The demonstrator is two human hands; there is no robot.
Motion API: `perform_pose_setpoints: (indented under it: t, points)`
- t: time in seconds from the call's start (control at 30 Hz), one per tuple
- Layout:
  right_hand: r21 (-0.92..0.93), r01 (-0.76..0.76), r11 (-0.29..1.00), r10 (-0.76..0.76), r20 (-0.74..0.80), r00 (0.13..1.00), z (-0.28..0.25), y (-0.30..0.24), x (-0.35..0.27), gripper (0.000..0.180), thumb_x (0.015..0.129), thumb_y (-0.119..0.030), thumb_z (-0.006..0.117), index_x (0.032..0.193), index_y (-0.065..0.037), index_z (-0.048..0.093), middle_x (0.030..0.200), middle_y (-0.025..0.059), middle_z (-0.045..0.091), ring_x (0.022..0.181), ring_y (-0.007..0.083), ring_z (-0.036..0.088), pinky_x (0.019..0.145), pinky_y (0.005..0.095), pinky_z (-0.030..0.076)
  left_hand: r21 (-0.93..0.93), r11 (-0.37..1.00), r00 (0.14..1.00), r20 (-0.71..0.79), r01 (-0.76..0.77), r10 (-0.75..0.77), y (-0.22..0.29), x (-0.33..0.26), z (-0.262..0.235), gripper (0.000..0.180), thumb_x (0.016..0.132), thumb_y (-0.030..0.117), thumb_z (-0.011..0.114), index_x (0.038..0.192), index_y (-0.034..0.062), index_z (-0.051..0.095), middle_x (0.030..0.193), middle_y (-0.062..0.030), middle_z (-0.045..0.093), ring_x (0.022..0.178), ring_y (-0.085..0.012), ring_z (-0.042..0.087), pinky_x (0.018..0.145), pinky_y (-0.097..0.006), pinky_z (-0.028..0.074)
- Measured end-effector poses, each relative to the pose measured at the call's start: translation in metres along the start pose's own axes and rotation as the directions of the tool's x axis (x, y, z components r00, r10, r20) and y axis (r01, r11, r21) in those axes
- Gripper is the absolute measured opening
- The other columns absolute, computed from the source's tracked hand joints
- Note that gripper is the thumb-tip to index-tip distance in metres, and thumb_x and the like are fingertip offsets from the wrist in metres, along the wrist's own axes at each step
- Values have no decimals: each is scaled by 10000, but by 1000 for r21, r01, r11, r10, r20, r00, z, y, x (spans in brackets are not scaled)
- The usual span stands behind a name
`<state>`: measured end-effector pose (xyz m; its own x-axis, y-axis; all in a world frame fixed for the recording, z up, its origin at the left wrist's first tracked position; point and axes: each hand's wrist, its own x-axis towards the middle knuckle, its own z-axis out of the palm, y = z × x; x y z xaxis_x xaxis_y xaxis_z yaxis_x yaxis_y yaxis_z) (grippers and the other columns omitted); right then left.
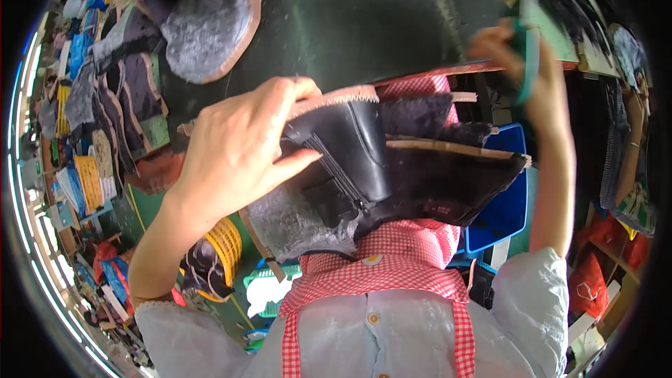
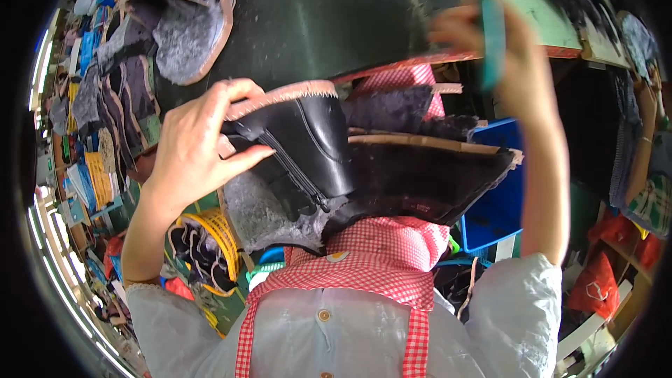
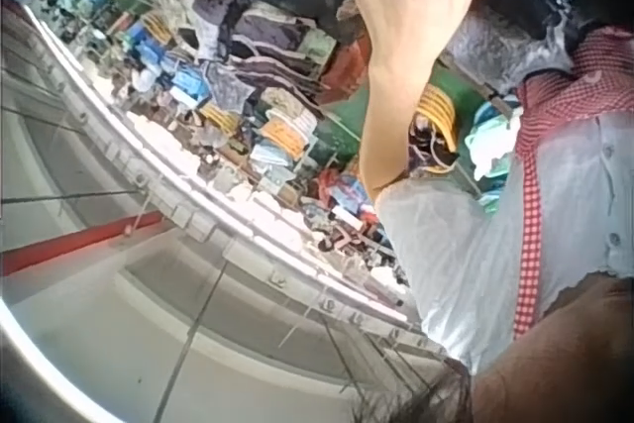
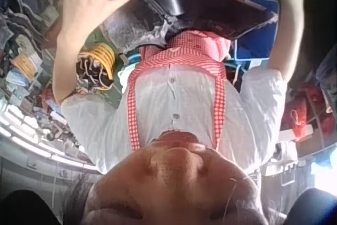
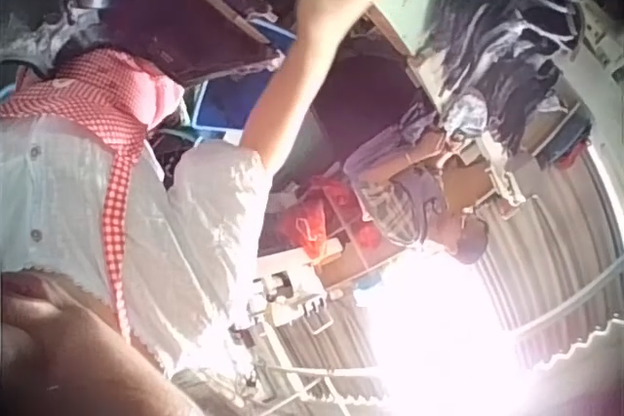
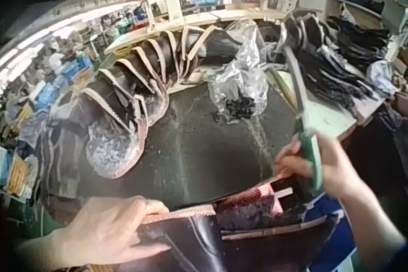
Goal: Trimming excess material and checking zippers on shoe upper components using scissors.
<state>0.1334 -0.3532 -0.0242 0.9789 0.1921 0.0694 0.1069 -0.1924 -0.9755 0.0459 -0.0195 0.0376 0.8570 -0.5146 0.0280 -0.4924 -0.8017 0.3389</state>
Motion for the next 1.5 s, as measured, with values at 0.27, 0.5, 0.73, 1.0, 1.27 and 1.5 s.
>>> perform_pose_setpoints:
  t: [0.27,0.5,0.73,1.0,1.27,1.5]
  points:
    - [114,194,974,-218,273,937,100,-5,-8,292,794,23,766,911,-36,505,819,65,652,802,63,604,712,287,520,145,983,990,-68,-116,127,7,25,-4,609,677,280,848,1145,61,524,965,-66,673,812,-265,672,752,-397,520]
    - [548,16,836,-288,414,864,77,13,-3,217,859,83,595,945,-73,470,904,89,673,901,163,640,837,303,498,38,974,929,-294,-225,226,-12,13,-7,163,728,118,766,886,155,743,917,-5,654,765,-203,640,669,-348,483]
    - [18,94,995,-93,407,908,65,-19,-1,248,832,-95,746,965,-14,553,756,93,636,651,155,612,617,330,505,38,944,897,-301,-329,325,-4,28,1,154,636,96,755,779,149,738,912,-7,653,775,-211,633,688,-352,458]
    - [138,195,971,-236,435,869,66,-31,-18,291,844,-58,710,995,-8,467,771,101,557,660,170,530,618,347,459,34,959,913,-297,-282,279,-3,30,5,218,613,45,729,795,162,758,904,-16,664,815,-242,636,713,-383,471]
    - [68,290,955,-290,436,852,75,-18,-25,303,796,-97,738,993,-48,514,732,116,601,625,307,626,586,406,469,-209,934,951,-165,-291,260,6,42,-1,198,690,171,805,816,84,680,987,-46,640,981,-269,606,884,-415,438]
    - [-52,510,858,-494,185,850,79,-8,-38,333,700,-64,881,865,-60,592,871,76,690,777,231,694,657,330,542,-58,996,825,-565,-63,19,11,71,40,294,731,39,702,1001,117,614,988,1,647,1000,-261,609,1023,-464,394]
